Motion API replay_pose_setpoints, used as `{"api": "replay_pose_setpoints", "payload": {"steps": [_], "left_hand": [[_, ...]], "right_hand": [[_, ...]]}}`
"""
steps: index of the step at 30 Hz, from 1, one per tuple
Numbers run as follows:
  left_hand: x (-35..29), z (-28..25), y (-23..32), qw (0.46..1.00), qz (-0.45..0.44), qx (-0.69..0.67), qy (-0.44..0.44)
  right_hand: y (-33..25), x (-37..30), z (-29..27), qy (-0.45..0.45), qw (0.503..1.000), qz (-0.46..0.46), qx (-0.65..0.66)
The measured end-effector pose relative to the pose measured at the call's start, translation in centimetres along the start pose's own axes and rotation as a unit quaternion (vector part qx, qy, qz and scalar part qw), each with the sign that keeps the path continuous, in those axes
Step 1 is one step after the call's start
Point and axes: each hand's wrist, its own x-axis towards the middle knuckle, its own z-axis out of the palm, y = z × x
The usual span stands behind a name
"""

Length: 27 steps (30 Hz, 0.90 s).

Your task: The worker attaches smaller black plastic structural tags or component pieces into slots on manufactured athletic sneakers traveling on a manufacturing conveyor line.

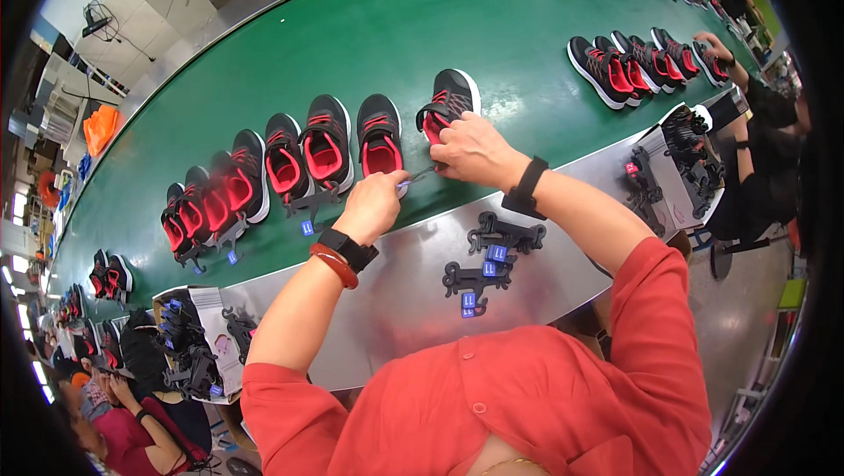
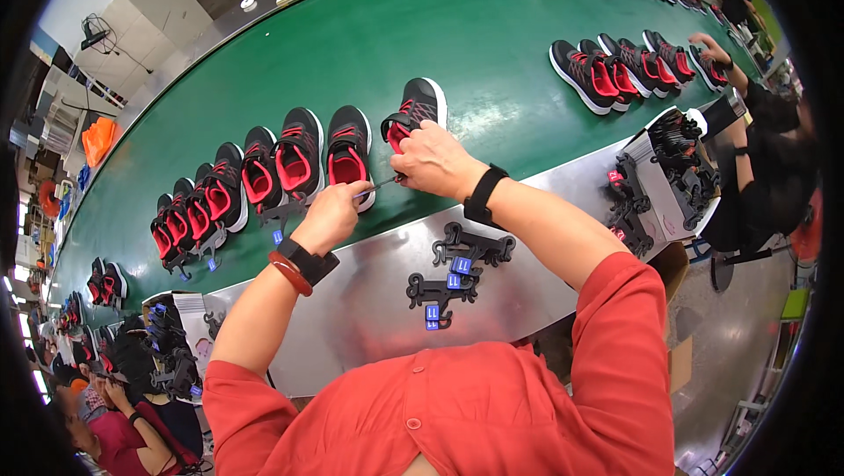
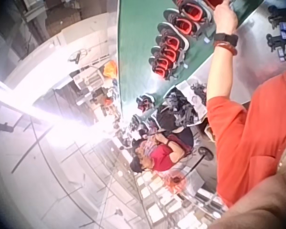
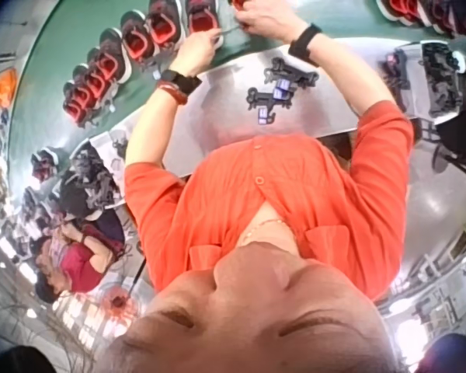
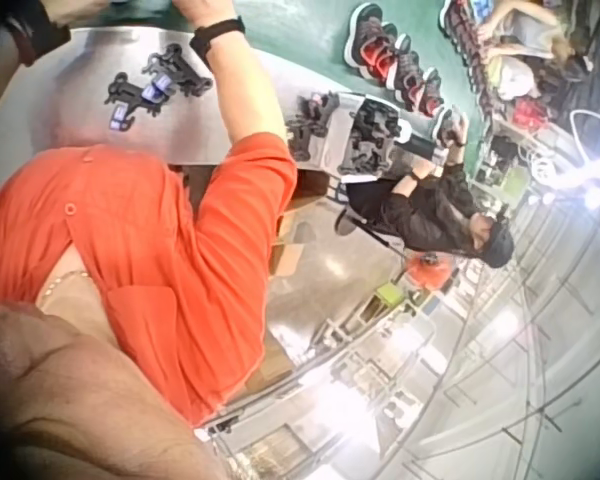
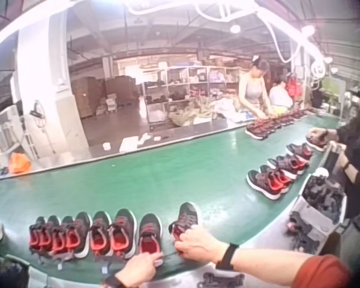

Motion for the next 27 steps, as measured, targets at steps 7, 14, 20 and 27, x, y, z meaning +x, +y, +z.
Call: {"api": "replay_pose_setpoints", "payload": {"steps": [7, 14, 20, 27], "left_hand": [[0.3, 0.1, -0.8, 0.981, 0.099, -0.015, 0.165], [2.0, 0.9, -2.4, 0.992, -0.019, 0.117, 0.03], [3.0, 0.0, -2.1, 0.988, -0.026, 0.145, -0.042], [2.7, 0.2, -3.0, 0.989, -0.026, 0.142, -0.031]], "right_hand": [[0.9, 0.8, 2.8, 0.152, 0.964, 0.095, 0.198], [6.7, -2.1, 2.4, 0.217, 0.951, 0.198, 0.092], [20.6, -14.4, -1.9, 0.107, 0.831, 0.528, -0.138], [24.2, -20.8, -2.7, -0.208, 0.801, 0.554, -0.09]]}}
